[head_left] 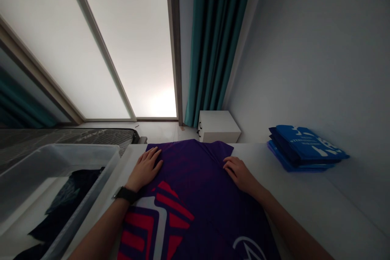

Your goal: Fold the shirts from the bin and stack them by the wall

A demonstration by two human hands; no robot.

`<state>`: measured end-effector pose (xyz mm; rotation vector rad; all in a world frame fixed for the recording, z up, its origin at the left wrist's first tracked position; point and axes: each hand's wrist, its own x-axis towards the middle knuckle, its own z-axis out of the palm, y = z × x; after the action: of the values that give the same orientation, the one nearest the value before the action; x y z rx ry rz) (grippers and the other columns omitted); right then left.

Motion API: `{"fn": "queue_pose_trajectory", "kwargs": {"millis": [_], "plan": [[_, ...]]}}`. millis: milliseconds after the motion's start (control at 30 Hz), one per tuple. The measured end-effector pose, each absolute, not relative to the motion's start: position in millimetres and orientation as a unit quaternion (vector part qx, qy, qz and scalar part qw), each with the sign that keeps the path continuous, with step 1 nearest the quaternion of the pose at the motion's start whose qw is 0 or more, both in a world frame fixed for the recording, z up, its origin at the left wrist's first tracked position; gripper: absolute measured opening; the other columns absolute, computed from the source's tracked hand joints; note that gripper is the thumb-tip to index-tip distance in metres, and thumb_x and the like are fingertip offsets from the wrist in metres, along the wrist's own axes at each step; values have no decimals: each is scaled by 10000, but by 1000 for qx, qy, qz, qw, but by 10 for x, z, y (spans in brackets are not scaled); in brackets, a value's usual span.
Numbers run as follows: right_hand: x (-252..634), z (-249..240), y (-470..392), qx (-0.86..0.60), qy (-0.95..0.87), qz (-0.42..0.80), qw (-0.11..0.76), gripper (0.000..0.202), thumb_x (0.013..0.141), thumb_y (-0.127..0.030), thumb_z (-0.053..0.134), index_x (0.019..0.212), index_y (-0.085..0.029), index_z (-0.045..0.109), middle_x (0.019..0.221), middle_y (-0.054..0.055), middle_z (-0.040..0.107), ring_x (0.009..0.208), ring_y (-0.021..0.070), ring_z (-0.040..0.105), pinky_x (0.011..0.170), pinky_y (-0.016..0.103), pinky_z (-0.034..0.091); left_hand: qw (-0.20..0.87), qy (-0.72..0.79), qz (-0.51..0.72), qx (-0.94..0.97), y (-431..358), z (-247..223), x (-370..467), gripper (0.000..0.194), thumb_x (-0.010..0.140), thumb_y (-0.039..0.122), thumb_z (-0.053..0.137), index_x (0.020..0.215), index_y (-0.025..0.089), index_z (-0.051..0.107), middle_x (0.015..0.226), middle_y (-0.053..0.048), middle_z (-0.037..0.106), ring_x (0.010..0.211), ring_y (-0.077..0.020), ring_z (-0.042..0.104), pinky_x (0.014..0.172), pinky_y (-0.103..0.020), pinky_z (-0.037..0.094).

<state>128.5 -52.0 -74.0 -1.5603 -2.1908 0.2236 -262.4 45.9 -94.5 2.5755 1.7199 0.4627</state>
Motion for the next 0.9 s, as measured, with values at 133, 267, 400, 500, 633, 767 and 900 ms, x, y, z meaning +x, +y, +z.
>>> {"fn": "queue_pose_trajectory", "kwargs": {"millis": [133, 267, 400, 500, 633, 767, 900], "plan": [[1286, -851, -520, -569, -788, 95, 213, 192, 915, -262, 427, 908, -232, 617, 1120, 84, 634, 1100, 235, 557, 969, 427, 420, 8, 553, 141, 821, 447, -919, -2613, 497, 948, 437, 390, 1379, 216, 502, 1467, -84, 465, 1362, -274, 396, 1126, -463, 319], [1283, -930, -531, -577, -774, 94, 244, 169, 902, -269, 450, 970, -231, 599, 1127, 89, 641, 1122, 242, 559, 987, 432, 408, 9, 554, 133, 821, 450, -933, -2619, 507, 955, 445, 380, 1388, 206, 489, 1475, -85, 453, 1364, -276, 388, 1129, -462, 311], [1278, -952, -545, -581, -767, 95, 256, 149, 896, -271, 454, 944, -231, 589, 1132, 88, 644, 1138, 245, 560, 994, 433, 405, 20, 547, 149, 823, 460, -958, -2636, 495, 956, 437, 387, 1372, 193, 499, 1464, -92, 461, 1360, -273, 390, 1133, -471, 306], [1286, -972, -541, -580, -769, 94, 252, 122, 889, -268, 462, 896, -235, 580, 1143, 81, 642, 1141, 241, 559, 997, 430, 405, 42, 535, 194, 821, 469, -953, -2663, 451, 955, 416, 387, 1303, 184, 554, 1420, -92, 501, 1334, -258, 417, 1125, -449, 330], [1307, -1034, -525, -578, -769, 89, 258, 123, 885, -290, 472, 888, -239, 583, 1137, 82, 645, 1129, 248, 569, 989, 438, 413, 58, 567, 280, 773, 505, -920, -2726, 373, 945, 350, 376, 1160, 180, 630, 1242, -89, 612, 1198, -232, 522, 1056, -394, 417], [1322, -1092, -513, -579, -767, 81, 264, 141, 883, -304, 468, 873, -242, 593, 1126, 92, 648, 1114, 262, 579, 978, 455, 420, 27, 647, 234, 725, 637, -867, -2777, 341, 903, 243, 412, 1141, 177, 647, 1126, -101, 644, 1088, -256, 559, 1001, -397, 441], [1336, -1121, -504, -572, -772, 74, 267, 143, 886, -312, 475, 868, -245, 600, 1115, 83, 652, 1096, 262, 589, 960, 453, 435, 25, 668, 179, 722, 915, -788, -2813, 355, 877, 190, 446, 1163, 179, 655, 1151, -113, 640, 1104, -276, 551, 992, -397, 423]]}}
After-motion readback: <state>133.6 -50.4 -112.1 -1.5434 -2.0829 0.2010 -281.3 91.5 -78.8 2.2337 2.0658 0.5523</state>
